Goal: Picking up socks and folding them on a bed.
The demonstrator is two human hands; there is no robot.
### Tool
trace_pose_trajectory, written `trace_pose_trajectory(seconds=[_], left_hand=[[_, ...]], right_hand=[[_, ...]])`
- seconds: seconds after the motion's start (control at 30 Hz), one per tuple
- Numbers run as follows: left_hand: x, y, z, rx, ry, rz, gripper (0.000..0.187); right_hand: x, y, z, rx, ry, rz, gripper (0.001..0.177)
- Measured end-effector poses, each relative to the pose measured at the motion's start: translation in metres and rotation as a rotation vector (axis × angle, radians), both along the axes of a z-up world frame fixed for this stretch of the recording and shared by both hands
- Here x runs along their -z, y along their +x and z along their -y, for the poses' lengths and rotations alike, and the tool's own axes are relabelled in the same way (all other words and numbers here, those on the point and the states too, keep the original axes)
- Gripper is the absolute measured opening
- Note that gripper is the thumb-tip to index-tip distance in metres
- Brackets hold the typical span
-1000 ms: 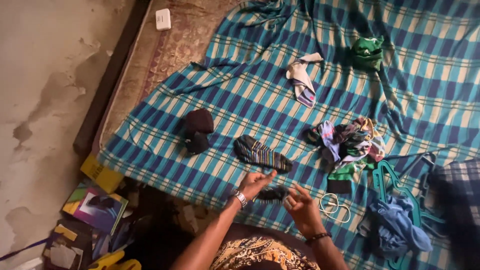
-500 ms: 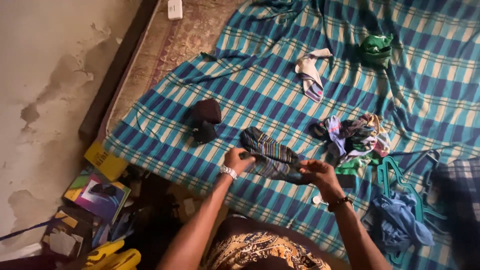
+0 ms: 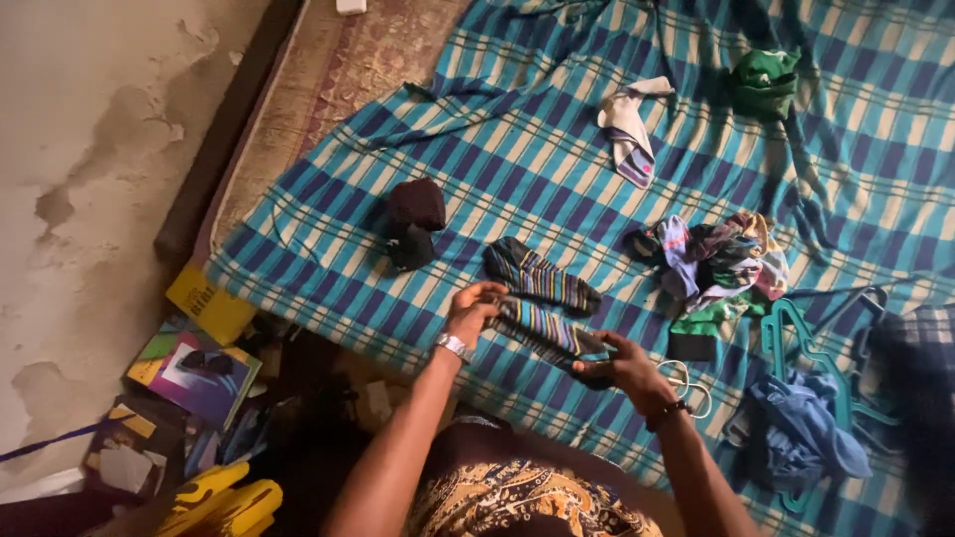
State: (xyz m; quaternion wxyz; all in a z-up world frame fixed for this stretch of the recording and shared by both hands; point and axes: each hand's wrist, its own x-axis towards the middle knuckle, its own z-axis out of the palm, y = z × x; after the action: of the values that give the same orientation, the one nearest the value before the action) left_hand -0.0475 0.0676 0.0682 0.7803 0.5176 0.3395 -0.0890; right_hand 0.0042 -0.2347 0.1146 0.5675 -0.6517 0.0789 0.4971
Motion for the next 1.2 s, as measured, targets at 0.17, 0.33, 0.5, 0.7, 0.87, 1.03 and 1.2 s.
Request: trace_pose_trajectory(seconds=[0.17,0.33,0.5,0.7,0.87,1.03,1.2], left_hand=[[0.090,-0.030,-0.024,-0.030,0.062,0.154,0.031],[0.132,-0.047,-0.024,0.121,0.191,0.077,0.024],[0.145,-0.038,-0.013,0.228,0.452,-0.013,0.013],[0.171,0.004,-0.004,0.027,0.535,-0.018,0.044],[0.087,0.071,-0.014,0.114,1.189,0.164,0.060],[0.116,0.087,-0.027,0.421,1.219,0.470,0.056],[0.107,0.069,-0.012,0.091,1.264,0.427,0.053]], right_hand=[[0.015,-0.014,0.017,0.102,-0.034,-0.130,0.064],[0.096,-0.031,0.031,0.098,-0.010,-0.104,0.047],[0.162,-0.017,0.033,-0.181,-0.428,0.490,0.040],[0.115,0.047,-0.037,0.236,-0.560,1.108,0.062],[0.149,0.088,-0.031,-0.096,-0.559,0.742,0.025],[0.111,0.094,-0.028,0.090,-0.392,0.802,0.017],[0.124,0.050,-0.009,0.108,-0.451,0.726,0.041]])
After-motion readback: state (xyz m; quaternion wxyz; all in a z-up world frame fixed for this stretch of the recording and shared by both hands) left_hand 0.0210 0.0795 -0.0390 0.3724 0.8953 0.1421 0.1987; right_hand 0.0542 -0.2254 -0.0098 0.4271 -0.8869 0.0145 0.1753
